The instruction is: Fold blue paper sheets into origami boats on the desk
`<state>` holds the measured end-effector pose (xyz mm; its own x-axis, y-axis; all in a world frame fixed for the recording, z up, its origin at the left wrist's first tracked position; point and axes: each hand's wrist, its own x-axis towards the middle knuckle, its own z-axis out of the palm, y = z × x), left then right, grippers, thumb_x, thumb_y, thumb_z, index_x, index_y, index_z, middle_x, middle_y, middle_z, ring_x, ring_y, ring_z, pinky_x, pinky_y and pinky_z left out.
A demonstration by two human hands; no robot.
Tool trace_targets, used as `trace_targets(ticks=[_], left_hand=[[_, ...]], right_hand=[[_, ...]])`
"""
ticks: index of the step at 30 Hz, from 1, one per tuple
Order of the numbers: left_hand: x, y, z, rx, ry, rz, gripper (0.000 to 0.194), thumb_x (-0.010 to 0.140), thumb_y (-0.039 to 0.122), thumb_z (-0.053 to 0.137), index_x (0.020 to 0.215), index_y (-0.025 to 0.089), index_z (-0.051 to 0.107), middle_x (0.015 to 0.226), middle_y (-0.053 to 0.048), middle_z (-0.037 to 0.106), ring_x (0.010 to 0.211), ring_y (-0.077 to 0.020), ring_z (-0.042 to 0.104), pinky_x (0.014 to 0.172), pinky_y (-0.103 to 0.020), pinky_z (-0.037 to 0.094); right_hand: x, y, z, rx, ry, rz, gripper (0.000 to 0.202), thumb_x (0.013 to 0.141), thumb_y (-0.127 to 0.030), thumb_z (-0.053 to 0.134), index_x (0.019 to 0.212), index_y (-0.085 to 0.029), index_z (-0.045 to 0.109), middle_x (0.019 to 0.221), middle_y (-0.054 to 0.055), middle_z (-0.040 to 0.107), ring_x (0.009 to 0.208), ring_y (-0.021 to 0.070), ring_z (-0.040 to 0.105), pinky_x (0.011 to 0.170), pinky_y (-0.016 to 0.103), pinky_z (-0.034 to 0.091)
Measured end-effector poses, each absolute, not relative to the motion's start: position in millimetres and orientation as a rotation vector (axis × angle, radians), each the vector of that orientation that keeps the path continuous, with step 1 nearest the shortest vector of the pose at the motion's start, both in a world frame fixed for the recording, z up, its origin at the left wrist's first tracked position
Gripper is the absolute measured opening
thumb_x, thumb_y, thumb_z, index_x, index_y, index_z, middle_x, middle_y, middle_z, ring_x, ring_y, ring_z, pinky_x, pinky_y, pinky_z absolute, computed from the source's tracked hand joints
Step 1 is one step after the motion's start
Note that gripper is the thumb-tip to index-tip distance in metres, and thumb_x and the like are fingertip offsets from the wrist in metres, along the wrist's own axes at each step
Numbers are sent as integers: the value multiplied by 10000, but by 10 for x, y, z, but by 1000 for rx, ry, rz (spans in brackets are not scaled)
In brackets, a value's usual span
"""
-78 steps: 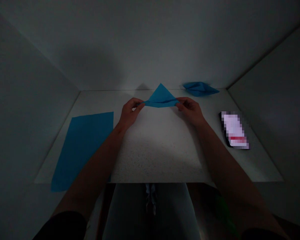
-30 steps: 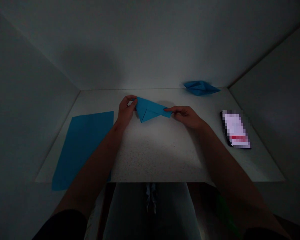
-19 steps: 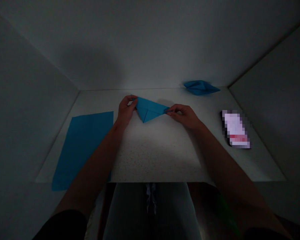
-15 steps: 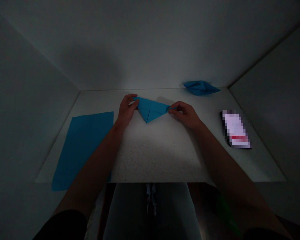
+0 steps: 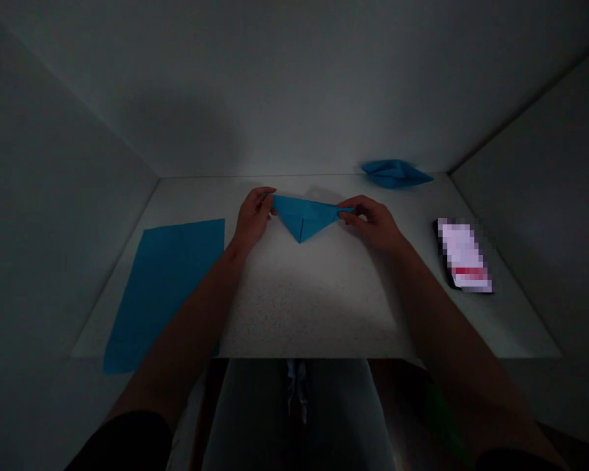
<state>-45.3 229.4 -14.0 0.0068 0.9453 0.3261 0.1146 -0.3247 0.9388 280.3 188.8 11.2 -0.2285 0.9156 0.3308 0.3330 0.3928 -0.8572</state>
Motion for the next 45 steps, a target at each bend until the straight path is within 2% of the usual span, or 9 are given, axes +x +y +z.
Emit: trace_targets(ticks=[5,10,15,19,24,27,30,36,45], left_hand=[[-456,2307,-145,1557,1075,1400,472,1020,677,660,1247,268,725,820,-25,680,708,-161,664,638,-279,553],[-374,2240,-90,1515,1028,1337,634,986,762,651,1379,267,706,1013,-70,752,776,-172,721,662,-291,575],[-270,2017,62,1563,873,1144,776,979,845,565,1465,254,693,1326,-157,782,1020,-252,780,802,-353,617],[-208,1899,112,1565,667,973,825,918,868,639,1485,272,702,1458,-168,742,1276,-353,748,988,-455,628],[-136,1865,89,1521,581,923,768,837,756,833,1446,299,739,1485,-140,733,1344,-373,721,1047,-490,630],[-104,1866,56,1488,622,925,694,850,604,896,1454,306,726,1472,-120,743,1327,-344,732,1039,-466,639],[-103,1910,3,1451,722,949,648,883,541,884,1448,277,710,1403,-123,775,1240,-316,768,974,-435,658],[-194,2088,-103,1370,926,1177,576,865,594,877,1285,254,680,1164,-102,819,971,-266,796,797,-390,663],[-169,2068,-100,1313,986,1212,591,818,617,911,1184,277,595,1157,-85,794,980,-255,782,737,-339,648]], right_hand=[[2734,1848,148,-1018,-1729,913,375,867,-566,889,1062,-259,797,841,2,757,710,164,673,731,336,561],[2625,1795,181,-989,-1711,999,407,836,-560,921,1045,-245,772,813,3,763,689,167,692,713,337,582],[2455,1716,187,-973,-1683,970,545,878,-576,891,1304,-294,703,744,-39,693,644,167,659,703,345,579],[2352,1654,161,-1003,-1692,900,766,884,-554,889,1537,-352,544,853,-18,702,699,195,647,697,366,572],[2294,1635,121,-1049,-1794,800,734,923,-524,848,1558,-344,525,969,7,695,767,199,599,762,380,561],[2295,1663,105,-1098,-1804,655,707,895,-519,872,1511,-328,581,1043,34,662,829,210,577,802,391,553],[2314,1693,98,-1132,-1787,548,684,859,-518,902,1453,-310,634,1078,59,654,901,242,583,858,425,556],[2392,1725,79,-1129,-1705,738,420,928,-544,830,1244,-294,710,955,20,677,841,198,608,810,358,557],[2435,1816,-34,-997,-1628,989,343,969,-561,772,1140,-270,709,823,-27,618,701,138,568,677,296,500]])
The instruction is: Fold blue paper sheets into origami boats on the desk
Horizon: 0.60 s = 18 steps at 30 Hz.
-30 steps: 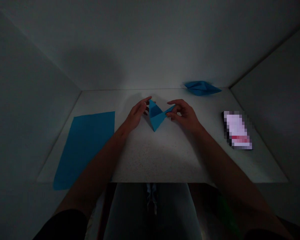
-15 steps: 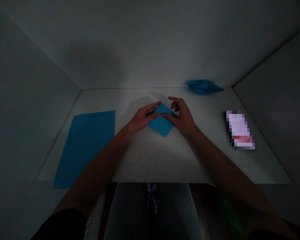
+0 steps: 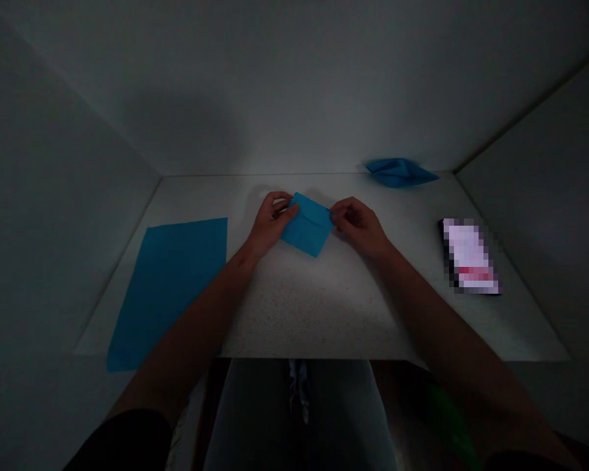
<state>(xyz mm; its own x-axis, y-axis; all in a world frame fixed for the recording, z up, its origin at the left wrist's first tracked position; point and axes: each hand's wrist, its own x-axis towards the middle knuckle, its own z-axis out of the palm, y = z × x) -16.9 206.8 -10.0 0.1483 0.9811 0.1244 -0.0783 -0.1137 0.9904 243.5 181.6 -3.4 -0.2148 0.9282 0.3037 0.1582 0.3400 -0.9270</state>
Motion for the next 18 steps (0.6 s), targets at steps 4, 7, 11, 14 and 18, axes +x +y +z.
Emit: trace_targets(ticks=[4,7,11,14,18], left_hand=[[-133,2028,-98,1310,926,1192,692,759,549,969,1243,283,552,1203,-91,790,930,-226,783,702,-306,651],[-137,2020,-122,1331,914,1179,735,760,500,968,1290,306,499,1258,-91,777,885,-200,772,610,-251,625],[-163,2051,-148,1397,889,1131,561,831,490,898,1211,266,550,1165,-78,774,850,-184,740,543,-224,597],[-184,2085,-147,1447,868,1118,408,873,475,849,1121,226,641,1069,-70,762,856,-187,731,576,-254,623],[-207,2107,-128,1438,890,1125,355,882,449,827,1121,207,728,1020,-62,771,830,-177,720,615,-272,628]], right_hand=[[2459,1841,-28,-1015,-1548,974,397,960,-537,788,1258,-293,689,824,-33,618,683,141,594,675,298,533],[2490,1855,0,-1047,-1506,903,357,965,-533,779,1224,-300,703,866,-15,627,695,149,602,684,315,557],[2522,1881,20,-1064,-1474,867,355,968,-565,769,1204,-308,702,860,-11,628,725,163,617,714,324,569],[2523,1893,11,-1051,-1455,881,368,947,-572,795,1184,-303,715,848,-17,614,717,156,603,704,318,551],[2500,1884,-22,-965,-1492,954,420,877,-552,878,1181,-298,740,800,-35,594,677,139,550,647,296,496]])
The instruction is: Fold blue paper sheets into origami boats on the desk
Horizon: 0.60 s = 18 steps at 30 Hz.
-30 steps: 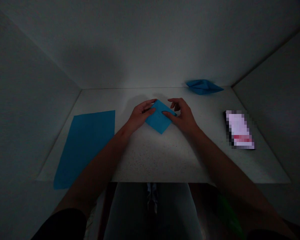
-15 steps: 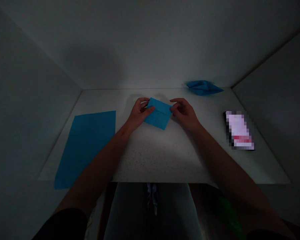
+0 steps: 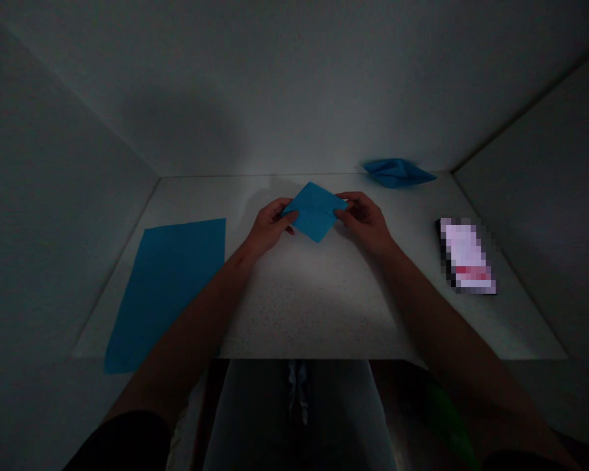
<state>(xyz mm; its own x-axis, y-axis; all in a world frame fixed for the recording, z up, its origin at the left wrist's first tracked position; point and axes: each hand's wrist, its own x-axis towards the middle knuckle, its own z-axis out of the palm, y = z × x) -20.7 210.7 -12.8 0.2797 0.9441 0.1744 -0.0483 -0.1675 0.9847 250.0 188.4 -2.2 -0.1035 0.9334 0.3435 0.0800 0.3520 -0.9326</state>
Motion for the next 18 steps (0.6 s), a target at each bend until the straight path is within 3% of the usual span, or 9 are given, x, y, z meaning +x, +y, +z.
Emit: trace_targets(ticks=[5,10,12,15,18], left_hand=[[-220,2091,-80,1392,899,1132,311,895,420,772,1117,206,808,1052,-68,790,837,-171,711,681,-285,618],[-207,2064,-30,1316,857,1101,509,1005,634,633,1096,179,843,1059,-128,809,886,-212,745,744,-335,629],[-206,2065,-30,1334,876,1099,546,972,683,691,1128,181,841,1032,-117,809,864,-200,743,767,-333,631],[-222,2083,-61,1388,922,1113,479,827,541,908,1149,194,838,958,-67,796,801,-161,716,766,-302,625],[-246,2105,-108,1413,946,1100,435,780,403,943,1149,197,839,864,-31,765,759,-149,695,754,-297,627]], right_hand=[[2505,1861,-43,-947,-1567,1066,259,975,-480,771,1117,-263,778,722,-36,600,565,111,467,526,269,381],[2557,1877,-53,-984,-1567,1001,236,986,-412,712,1142,-255,797,740,-23,625,622,130,548,596,283,453],[2577,1883,-64,-967,-1614,978,290,960,-421,742,1196,-262,799,737,-25,610,628,134,532,603,286,452],[2600,1885,-72,-908,-1693,906,304,951,-428,758,1212,-282,811,854,0,646,686,137,537,649,294,475],[2618,1883,-49,-876,-1773,830,290,967,-408,749,1232,-307,808,1047,29,675,760,138,580,718,303,519]])
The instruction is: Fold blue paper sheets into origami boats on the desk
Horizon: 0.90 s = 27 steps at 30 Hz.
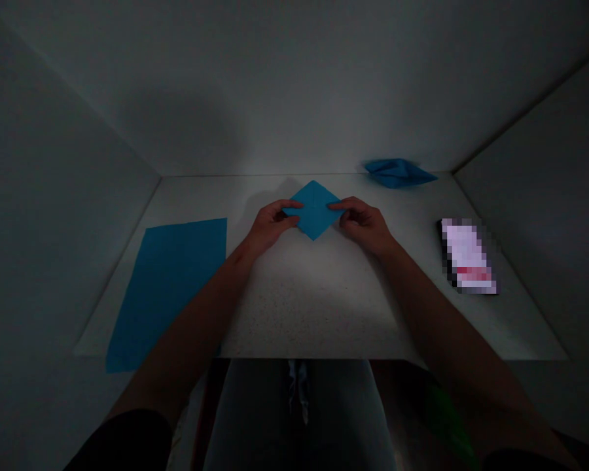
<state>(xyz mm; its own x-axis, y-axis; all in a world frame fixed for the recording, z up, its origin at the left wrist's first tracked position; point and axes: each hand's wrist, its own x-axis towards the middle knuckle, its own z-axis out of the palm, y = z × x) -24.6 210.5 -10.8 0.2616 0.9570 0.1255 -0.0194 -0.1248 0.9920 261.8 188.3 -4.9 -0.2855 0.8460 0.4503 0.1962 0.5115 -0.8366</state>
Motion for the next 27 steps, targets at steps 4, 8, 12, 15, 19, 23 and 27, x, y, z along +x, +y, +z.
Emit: trace_targets(ticks=[4,8,12,15,19,23,27], left_hand=[[-262,2111,-129,1431,945,1101,474,824,405,911,1248,214,821,1180,-99,795,956,-208,751,868,-375,672],[-265,2097,-87,1484,908,1131,436,844,480,908,1198,233,845,1668,-126,554,1308,-319,694,995,-446,670],[-265,2086,-39,1508,835,1081,400,915,516,838,1201,237,859,1700,-123,533,1408,-363,642,1006,-464,664],[-254,2084,-23,1451,813,1094,359,941,486,797,1194,240,863,1657,-121,591,1438,-368,624,1021,-474,650],[-228,2102,-37,1302,828,1116,315,931,378,727,1162,216,866,1562,-134,679,1411,-358,649,1073,-499,610],[-214,2137,-80,1222,832,1104,352,907,362,681,1147,165,846,1397,-167,770,1257,-334,730,1046,-514,618],[-224,2141,-110,1283,856,1113,383,861,383,801,1193,194,795,1233,-119,811,1108,-255,766,947,-415,642]], right_hand=[[2640,1869,4,-867,-1929,731,424,953,-377,788,1373,-339,742,1159,48,653,815,149,632,723,297,556],[2647,1867,21,-873,-2006,589,322,1018,-360,739,1338,-329,749,1052,41,654,780,157,607,726,315,558],[2651,1873,-2,-870,-2021,545,291,1034,-346,723,1322,-319,748,1018,33,653,738,149,581,695,314,541],[2654,1867,-15,-872,-2037,555,367,1006,-320,734,1373,-327,727,1104,44,651,736,138,591,646,293,525],[2648,1854,-11,-893,-2037,536,338,988,-301,738,1325,-312,751,1067,39,652,707,133,573,642,295,508],[2632,1858,14,-954,-1962,473,198,1032,-341,698,1191,-279,797,913,23,657,692,152,545,663,314,483],[2621,1879,38,-1050,-1821,408,215,1048,-446,693,1063,-261,800,853,28,639,717,177,558,684,338,485]])
